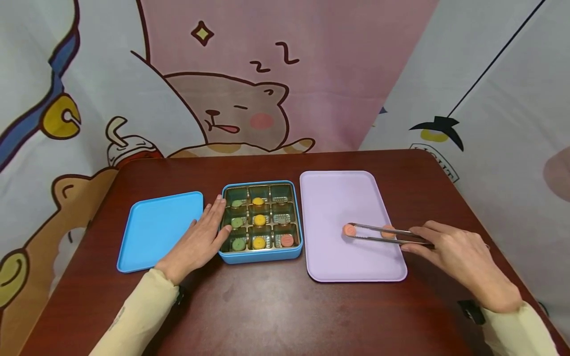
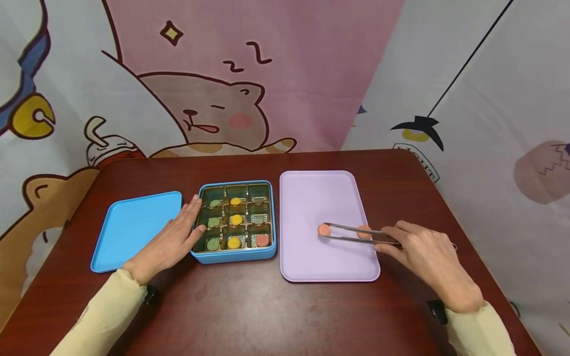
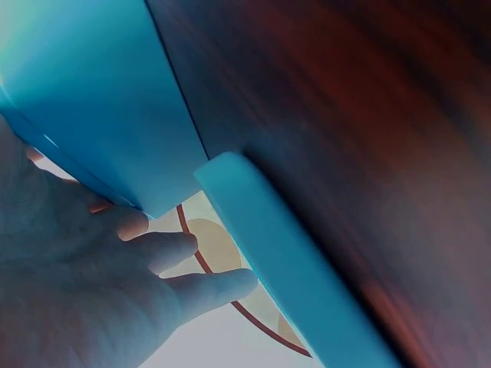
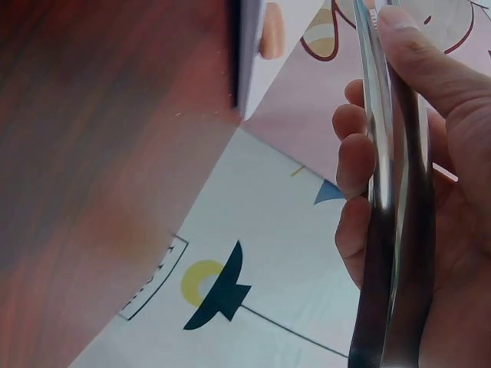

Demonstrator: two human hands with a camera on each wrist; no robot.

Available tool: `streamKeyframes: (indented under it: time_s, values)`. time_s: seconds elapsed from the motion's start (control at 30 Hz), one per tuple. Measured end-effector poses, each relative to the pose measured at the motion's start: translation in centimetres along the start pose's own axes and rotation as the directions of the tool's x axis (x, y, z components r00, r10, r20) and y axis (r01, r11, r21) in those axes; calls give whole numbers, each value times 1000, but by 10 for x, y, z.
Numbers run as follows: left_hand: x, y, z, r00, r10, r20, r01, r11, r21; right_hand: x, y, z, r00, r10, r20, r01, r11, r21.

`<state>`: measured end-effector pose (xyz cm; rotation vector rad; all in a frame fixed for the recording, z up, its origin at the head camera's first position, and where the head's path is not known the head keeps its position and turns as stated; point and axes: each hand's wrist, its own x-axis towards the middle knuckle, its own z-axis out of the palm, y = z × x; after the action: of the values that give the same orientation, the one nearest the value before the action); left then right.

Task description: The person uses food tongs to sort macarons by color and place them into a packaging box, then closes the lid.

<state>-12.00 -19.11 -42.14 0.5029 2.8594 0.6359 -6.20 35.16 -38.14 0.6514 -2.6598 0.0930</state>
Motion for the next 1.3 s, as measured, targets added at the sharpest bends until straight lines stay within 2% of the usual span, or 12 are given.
streamKeyframes:
  time_s: [0.23, 0.47, 0.87, 1.13, 1.3]
  values:
    - [0, 1, -1, 1000, -1, -1, 1, 1000, -7, 14, -10, -3, 1000, -21, -23, 21, 1000, 13]
    - [1, 2, -1, 1000, 5, -1, -5, 1000, -13, 30, -20, -2, 992, -82, -96, 85, 996, 29]
    - [2, 2, 0, 1000, -2, -5, 1, 1000, -10, 58, -37, -2, 993, -85, -88, 91, 994, 67]
    - [1, 1, 0, 1000, -2, -3, 2, 1000, -15, 76, -48, 3, 985, -119, -124, 126, 991, 51]
    - [1, 0, 1, 1000, -2, -8, 2, 1000, -14, 86, -55, 5, 988, -119, -93, 126, 990, 68]
